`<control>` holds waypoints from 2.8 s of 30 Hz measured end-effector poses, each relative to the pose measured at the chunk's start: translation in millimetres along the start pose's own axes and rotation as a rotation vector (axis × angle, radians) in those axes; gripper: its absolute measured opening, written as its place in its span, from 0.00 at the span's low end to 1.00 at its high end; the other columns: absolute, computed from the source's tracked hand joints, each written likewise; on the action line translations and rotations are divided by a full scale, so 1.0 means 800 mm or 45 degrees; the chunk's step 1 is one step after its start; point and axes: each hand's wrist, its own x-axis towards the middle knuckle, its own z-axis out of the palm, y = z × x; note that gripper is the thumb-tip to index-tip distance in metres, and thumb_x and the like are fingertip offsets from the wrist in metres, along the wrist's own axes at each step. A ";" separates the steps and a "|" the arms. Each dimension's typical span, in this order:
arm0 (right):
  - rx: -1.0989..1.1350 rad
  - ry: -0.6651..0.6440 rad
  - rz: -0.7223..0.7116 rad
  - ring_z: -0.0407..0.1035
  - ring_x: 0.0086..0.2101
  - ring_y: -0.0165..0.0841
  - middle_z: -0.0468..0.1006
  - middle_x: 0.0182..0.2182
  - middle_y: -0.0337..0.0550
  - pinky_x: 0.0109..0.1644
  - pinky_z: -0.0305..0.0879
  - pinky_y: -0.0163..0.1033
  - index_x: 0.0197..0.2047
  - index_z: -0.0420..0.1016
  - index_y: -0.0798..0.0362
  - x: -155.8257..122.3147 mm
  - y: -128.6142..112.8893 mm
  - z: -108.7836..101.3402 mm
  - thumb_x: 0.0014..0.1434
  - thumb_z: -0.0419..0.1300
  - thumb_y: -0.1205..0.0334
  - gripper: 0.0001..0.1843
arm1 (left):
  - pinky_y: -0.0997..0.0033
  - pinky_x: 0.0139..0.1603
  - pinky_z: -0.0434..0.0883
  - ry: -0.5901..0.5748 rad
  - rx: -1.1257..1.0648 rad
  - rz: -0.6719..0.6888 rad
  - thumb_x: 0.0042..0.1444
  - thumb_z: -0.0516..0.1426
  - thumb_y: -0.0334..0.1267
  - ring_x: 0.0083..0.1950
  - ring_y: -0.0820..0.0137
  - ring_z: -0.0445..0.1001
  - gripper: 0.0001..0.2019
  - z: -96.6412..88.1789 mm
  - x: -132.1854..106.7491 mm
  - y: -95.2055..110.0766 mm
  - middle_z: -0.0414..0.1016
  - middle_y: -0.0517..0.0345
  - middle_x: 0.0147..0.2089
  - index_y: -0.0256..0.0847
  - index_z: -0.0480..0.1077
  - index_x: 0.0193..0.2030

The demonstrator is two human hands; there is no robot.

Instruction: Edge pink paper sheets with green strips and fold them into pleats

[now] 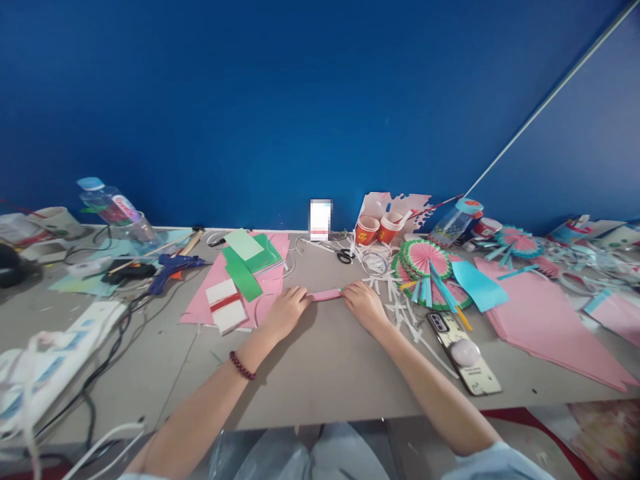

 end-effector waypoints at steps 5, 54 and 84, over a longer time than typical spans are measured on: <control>0.170 -0.009 0.088 0.70 0.40 0.36 0.79 0.37 0.44 0.46 0.63 0.40 0.40 0.77 0.51 0.001 0.001 -0.002 0.62 0.54 0.69 0.10 | 0.66 0.44 0.67 -0.006 -0.192 -0.068 0.63 0.48 0.27 0.44 0.66 0.67 0.12 0.006 -0.002 -0.004 0.68 0.54 0.41 0.40 0.69 0.47; 0.356 0.010 -0.098 0.70 0.41 0.37 0.78 0.38 0.48 0.47 0.66 0.43 0.43 0.77 0.52 0.006 -0.004 0.004 0.62 0.56 0.64 0.10 | 0.67 0.44 0.65 -0.013 -0.228 -0.077 0.65 0.47 0.31 0.43 0.67 0.66 0.13 0.013 0.011 0.002 0.68 0.54 0.41 0.42 0.69 0.50; 0.664 0.191 0.388 0.71 0.30 0.33 0.79 0.29 0.42 0.36 0.65 0.36 0.29 0.79 0.50 0.022 0.001 0.021 0.57 0.59 0.63 0.09 | 0.68 0.43 0.68 0.122 -0.675 -0.320 0.63 0.51 0.36 0.39 0.68 0.71 0.11 0.011 0.015 -0.018 0.72 0.55 0.37 0.42 0.75 0.37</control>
